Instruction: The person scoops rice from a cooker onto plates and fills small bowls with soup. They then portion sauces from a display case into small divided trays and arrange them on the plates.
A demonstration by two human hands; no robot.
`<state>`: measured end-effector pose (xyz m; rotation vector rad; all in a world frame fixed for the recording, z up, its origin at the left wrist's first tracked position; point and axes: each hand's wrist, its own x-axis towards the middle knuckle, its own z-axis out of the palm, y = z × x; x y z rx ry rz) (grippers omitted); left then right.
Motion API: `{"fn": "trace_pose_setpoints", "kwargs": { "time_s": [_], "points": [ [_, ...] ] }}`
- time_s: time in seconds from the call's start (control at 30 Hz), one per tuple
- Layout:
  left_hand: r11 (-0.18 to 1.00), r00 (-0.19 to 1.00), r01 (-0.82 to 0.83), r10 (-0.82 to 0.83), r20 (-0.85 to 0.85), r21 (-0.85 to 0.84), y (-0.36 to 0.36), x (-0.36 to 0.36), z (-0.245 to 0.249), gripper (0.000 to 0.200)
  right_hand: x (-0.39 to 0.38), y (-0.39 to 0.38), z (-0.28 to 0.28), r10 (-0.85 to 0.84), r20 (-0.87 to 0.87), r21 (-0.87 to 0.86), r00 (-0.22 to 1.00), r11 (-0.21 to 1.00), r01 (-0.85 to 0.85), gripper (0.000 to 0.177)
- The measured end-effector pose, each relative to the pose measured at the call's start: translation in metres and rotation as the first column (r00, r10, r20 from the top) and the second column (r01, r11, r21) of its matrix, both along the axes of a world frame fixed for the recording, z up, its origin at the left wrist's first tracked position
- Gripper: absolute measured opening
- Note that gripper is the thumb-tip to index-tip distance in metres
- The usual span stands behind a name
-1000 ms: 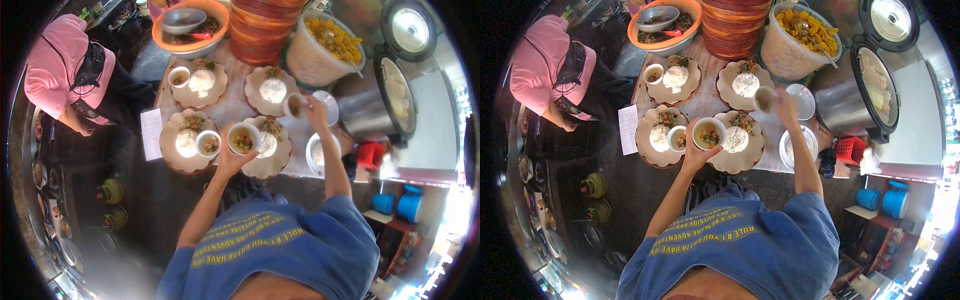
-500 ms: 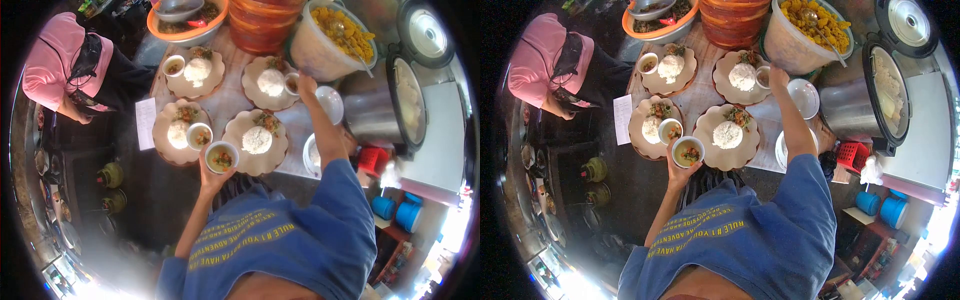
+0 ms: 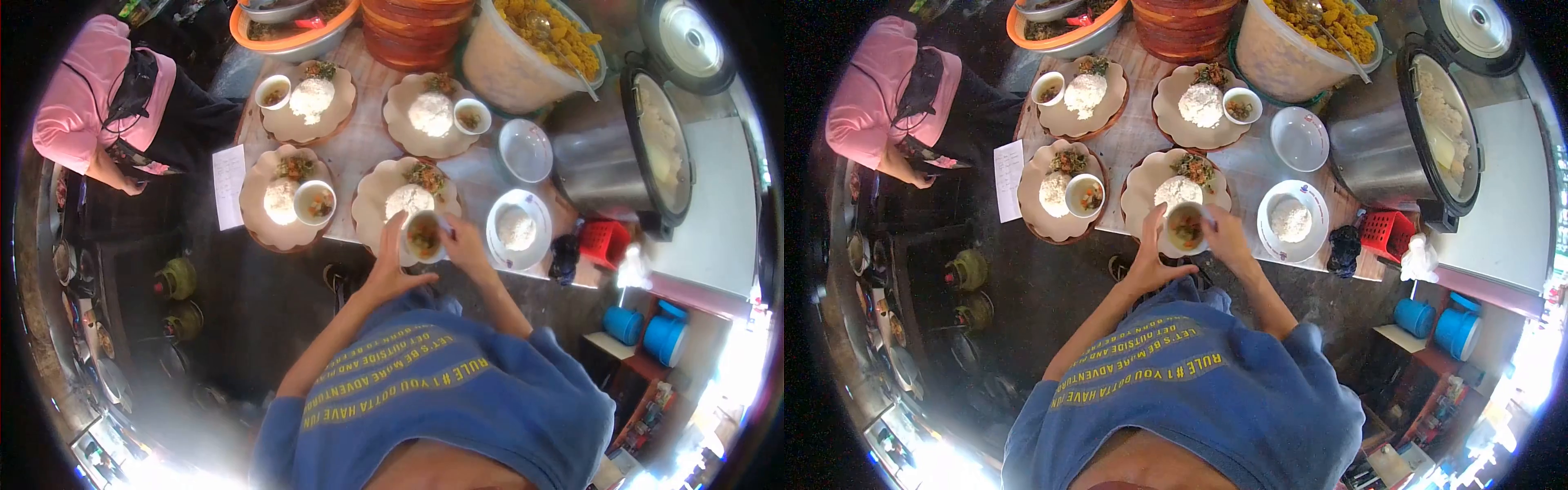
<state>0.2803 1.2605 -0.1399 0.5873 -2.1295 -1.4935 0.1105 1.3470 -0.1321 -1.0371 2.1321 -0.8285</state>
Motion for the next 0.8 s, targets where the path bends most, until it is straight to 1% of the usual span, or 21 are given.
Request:
{"fn": "trace_pose_setpoints", "kwargs": {
  "time_s": [0.03, 0.1, 0.13, 0.17, 0.2, 0.23, 0.3, 0.33, 0.37, 0.43, 0.47, 0.5, 0.53, 0.57, 0.6, 0.63, 0.67, 0.7, 0.73, 0.77, 0.8],
  "points": [
    [1.0, 1.0, -0.005, 0.005, 0.003, 0.004, 0.008, 0.01, -0.004, 0.106, -0.008, 0.01, -0.007, 0.005, 0.003, 0.004, 1.0, 1.0, -0.005, 0.022],
    [0.995, 0.99, -0.081, 0.073, 0.12, 0.065, 0.016, 0.039, -0.017, 0.084, -0.024, 0.026, -0.027, -0.112, -0.25, -0.027, 0.962, 0.994, 0.109, 0.024],
    [0.953, 0.985, -0.118, 0.078, 0.152, 0.278, 0.018, 0.059, -0.031, 0.071, -0.031, 0.028, -0.035, -0.103, -0.25, -0.028, 0.963, 0.995, 0.099, 0.024],
    [0.864, 0.98, -0.158, 0.077, 0.185, 0.478, 0.022, 0.084, -0.048, 0.059, -0.037, 0.027, -0.043, -0.083, -0.291, -0.051, 0.953, 0.996, 0.071, 0.024],
    [0.85, 0.962, -0.229, 0.121, 0.246, 0.475, 0.027, 0.111, -0.065, 0.049, -0.042, 0.024, -0.052, -0.064, -0.331, -0.077, 0.941, 0.996, 0.04, 0.025],
    [0.832, 0.937, -0.298, 0.163, 0.308, 0.467, 0.033, 0.142, -0.082, 0.04, -0.046, 0.02, -0.065, -0.054, -0.328, -0.081, 0.943, 0.996, 0.029, 0.025],
    [0.941, 0.813, -0.297, 0.161, 0.56, 0.162, 0.053, 0.214, -0.121, 0.04, -0.044, 0.015, -0.087, -0.055, -0.436, -0.111, 0.898, 0.994, 0.007, 0.025],
    [0.912, 0.704, -0.343, 0.091, 0.704, 0.225, 0.067, 0.244, -0.135, 0.04, -0.04, 0.01, -0.086, -0.079, -0.46, -0.088, 0.884, 0.995, 0.043, 0.026],
    [0.875, 0.579, -0.398, 0.006, 0.815, 0.276, 0.082, 0.274, -0.151, 0.041, -0.036, 0.008, -0.085, -0.075, -0.462, -0.097, 0.884, 0.995, 0.033, 0.026],
    [0.809, 0.524, -0.38, -0.21, 0.825, 0.448, 0.12, 0.333, -0.211, 0.052, -0.032, 0.003, -0.084, -0.081, -0.515, 0.064, 0.854, 0.989, 0.132, 0.036],
    [0.809, 0.532, -0.394, -0.187, 0.826, 0.436, 0.177, 0.381, -0.256, 0.052, -0.031, 0.003, -0.087, -0.098, -0.529, 0.073, 0.843, 0.985, 0.16, 0.039],
    [0.84, 0.476, -0.475, -0.006, 0.879, 0.263, 0.185, 0.385, -0.298, 0.053, -0.034, 0.0, -0.086, -0.055, -0.502, 0.21, 0.863, 0.96, 0.183, 0.041],
    [0.828, 0.475, -0.504, 0.029, 0.879, 0.245, 0.185, 0.403, -0.301, 0.053, -0.038, 0.003, -0.095, 0.02, -0.574, 0.237, 0.819, 0.961, 0.143, 0.045],
    [0.828, 0.483, -0.492, 0.001, 0.876, 0.27, 0.185, 0.419, -0.297, 0.053, -0.081, 0.012, -0.173, 0.049, -0.721, 0.202, 0.691, 0.969, 0.143, 0.053],
    [0.818, 0.485, -0.497, -0.016, 0.874, 0.29, 0.191, 0.439, -0.293, 0.052, -0.045, -0.001, -0.118, -0.157, -0.722, 0.023, 0.674, 0.968, 0.249, 0.059],
    [0.798, 0.482, -0.52, -0.02, 0.876, 0.304, 0.199, 0.463, -0.286, 0.052, -0.024, -0.022, -0.085, -0.181, -0.788, -0.123, 0.588, 0.983, 0.138, 0.06],
    [0.768, 0.475, -0.56, -0.012, 0.88, 0.313, 0.212, 0.492, -0.275, 0.051, 0.008, -0.031, -0.049, -0.19, -0.741, -0.212, 0.644, 0.976, 0.044, 0.056],
    [0.725, 0.469, -0.611, 0.01, 0.883, 0.317, 0.225, 0.516, -0.264, 0.051, 0.031, -0.046, -0.032, -0.045, -0.863, -0.133, 0.504, 0.981, -0.14, 0.05],
    [0.671, 0.463, -0.673, 0.053, 0.885, 0.311, 0.222, 0.528, -0.23, 0.051, 0.077, -0.073, -0.022, -0.229, -0.869, -0.37, 0.438, 0.889, -0.27, 0.045],
    [0.605, 0.451, -0.736, 0.101, 0.887, 0.305, 0.107, 0.449, -0.253, 0.051, 0.117, -0.096, -0.003, -0.057, -0.752, -0.29, 0.656, 0.923, -0.253, 0.039],
    [0.526, 0.437, -0.795, 0.152, 0.886, 0.302, 0.103, 0.481, -0.239, 0.05, 0.173, -0.121, 0.005, -0.021, -0.744, -0.331, 0.667, 0.879, -0.342, 0.039]
  ]
}}
